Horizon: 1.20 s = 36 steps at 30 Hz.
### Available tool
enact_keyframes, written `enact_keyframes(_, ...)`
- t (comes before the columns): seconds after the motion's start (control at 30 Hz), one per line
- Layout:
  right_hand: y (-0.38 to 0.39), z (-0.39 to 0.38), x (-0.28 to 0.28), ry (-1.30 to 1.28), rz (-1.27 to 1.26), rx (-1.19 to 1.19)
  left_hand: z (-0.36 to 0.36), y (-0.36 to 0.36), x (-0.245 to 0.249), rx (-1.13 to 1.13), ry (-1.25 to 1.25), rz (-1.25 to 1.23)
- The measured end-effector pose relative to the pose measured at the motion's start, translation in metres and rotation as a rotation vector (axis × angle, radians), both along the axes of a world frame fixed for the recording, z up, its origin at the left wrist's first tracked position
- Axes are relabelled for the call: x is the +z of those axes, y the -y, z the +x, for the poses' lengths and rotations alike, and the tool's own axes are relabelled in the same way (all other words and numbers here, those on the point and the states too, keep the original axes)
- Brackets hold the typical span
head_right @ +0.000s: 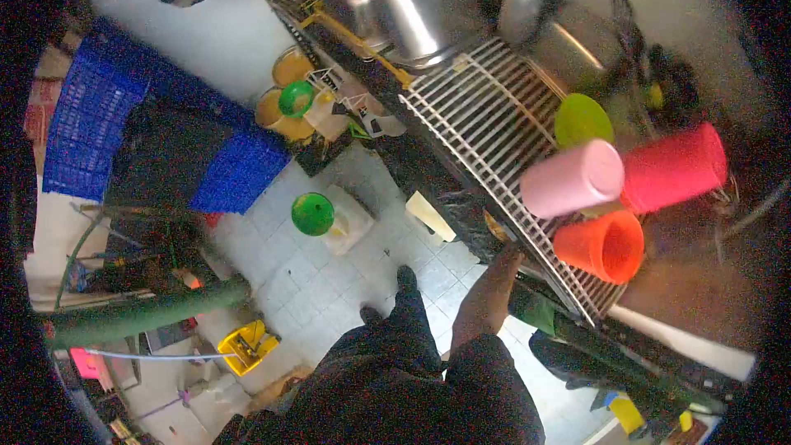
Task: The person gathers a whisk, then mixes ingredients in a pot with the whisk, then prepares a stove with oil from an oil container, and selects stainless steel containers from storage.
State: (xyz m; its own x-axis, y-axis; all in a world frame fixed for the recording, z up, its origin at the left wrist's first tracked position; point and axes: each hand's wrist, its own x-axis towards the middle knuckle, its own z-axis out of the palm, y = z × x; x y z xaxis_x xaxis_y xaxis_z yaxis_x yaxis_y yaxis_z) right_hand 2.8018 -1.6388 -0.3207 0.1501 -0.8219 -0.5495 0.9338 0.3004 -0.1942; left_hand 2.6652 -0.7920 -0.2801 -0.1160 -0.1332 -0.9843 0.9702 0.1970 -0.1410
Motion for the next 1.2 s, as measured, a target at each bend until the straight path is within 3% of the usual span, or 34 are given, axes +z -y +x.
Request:
enact_keyframes(0.13,-0.037,-0.011,0.017,0.071,-0.005,-0.015,0.042,0.013,0.007,-0.235,0.181,0.131)
enact_keyframes(0.23,-0.067,-0.018,0.038,-0.046,-0.067,0.113,0.062,0.023,-0.003,-0.331,0.315,0.158)
enact_keyframes(0.33,-0.083,-0.050,-0.015,0.224,-0.422,0.299,0.068,0.033,-0.021,-0.402,0.467,0.143)
enact_keyframes(0.37,-0.097,-0.054,0.008,0.289,-0.503,0.391,0.072,0.042,-0.023,-0.437,0.524,0.124)
enact_keyframes(0.4,-0.108,-0.046,0.029,0.010,0.035,0.116,0.080,0.048,-0.023,-0.516,0.587,0.086)
enact_keyframes(0.47,-0.128,-0.056,0.039,0.039,0.041,0.172,0.097,0.065,-0.015,-0.729,0.773,-0.011)
enact_keyframes(0.5,-0.138,-0.056,0.066,0.000,0.083,0.199,0.103,0.069,-0.023,-0.737,0.694,-0.044)
enact_keyframes(0.53,-0.147,-0.061,0.091,0.009,0.070,0.182,0.109,0.074,-0.031,-0.696,0.787,-0.116)
enact_keyframes(0.63,-0.160,-0.083,0.122,-0.140,0.037,0.473,0.112,0.079,-0.049,-0.665,0.922,-0.262)
enact_keyframes(0.67,-0.162,-0.091,0.124,-0.175,0.021,0.558,0.115,0.085,-0.045,-0.353,0.747,-0.449)
enact_keyframes(0.7,-0.162,-0.100,0.125,-0.186,-0.019,0.654,0.111,0.097,-0.042,-0.810,0.983,-0.202)
enact_keyframes(0.77,-0.172,-0.117,0.135,-0.303,-0.227,0.714,0.103,0.102,-0.054,-0.672,1.020,-0.292)
enact_keyframes(0.8,-0.176,-0.125,0.139,-0.364,-0.328,0.731,0.100,0.107,-0.056,-0.940,1.081,-0.124)
enact_keyframes(0.83,-0.171,-0.138,0.112,-0.461,-0.475,0.768,0.092,0.109,-0.059,-0.954,1.086,-0.130)
enact_keyframes(0.9,-0.180,-0.177,0.108,-0.718,-0.963,0.774,0.079,0.124,-0.072,-0.931,0.972,-0.281)
enact_keyframes(0.93,-0.189,-0.200,0.126,-0.892,-1.084,0.845,0.062,0.131,-0.072,-0.796,1.014,-0.416)
enact_keyframes(0.97,-0.198,-0.225,0.150,-1.073,-1.195,0.914,0.051,0.145,-0.071,-0.882,0.973,-0.429)
enact_keyframes(1.03,-0.205,-0.289,0.159,-1.165,-1.174,1.152,0.028,0.175,-0.082,-1.041,0.894,-0.426)
enact_keyframes(1.1,-0.212,-0.371,0.173,-1.477,-1.249,1.254,-0.001,0.205,-0.098,-1.304,0.974,-0.374)
enact_keyframes(1.17,-0.210,-0.463,0.181,-1.345,-1.193,1.305,-0.019,0.243,-0.143,-1.489,0.622,-0.353)
enact_keyframes(1.2,-0.207,-0.509,0.181,-1.465,-1.123,1.273,-0.039,0.270,-0.142,-1.515,0.618,-0.386)
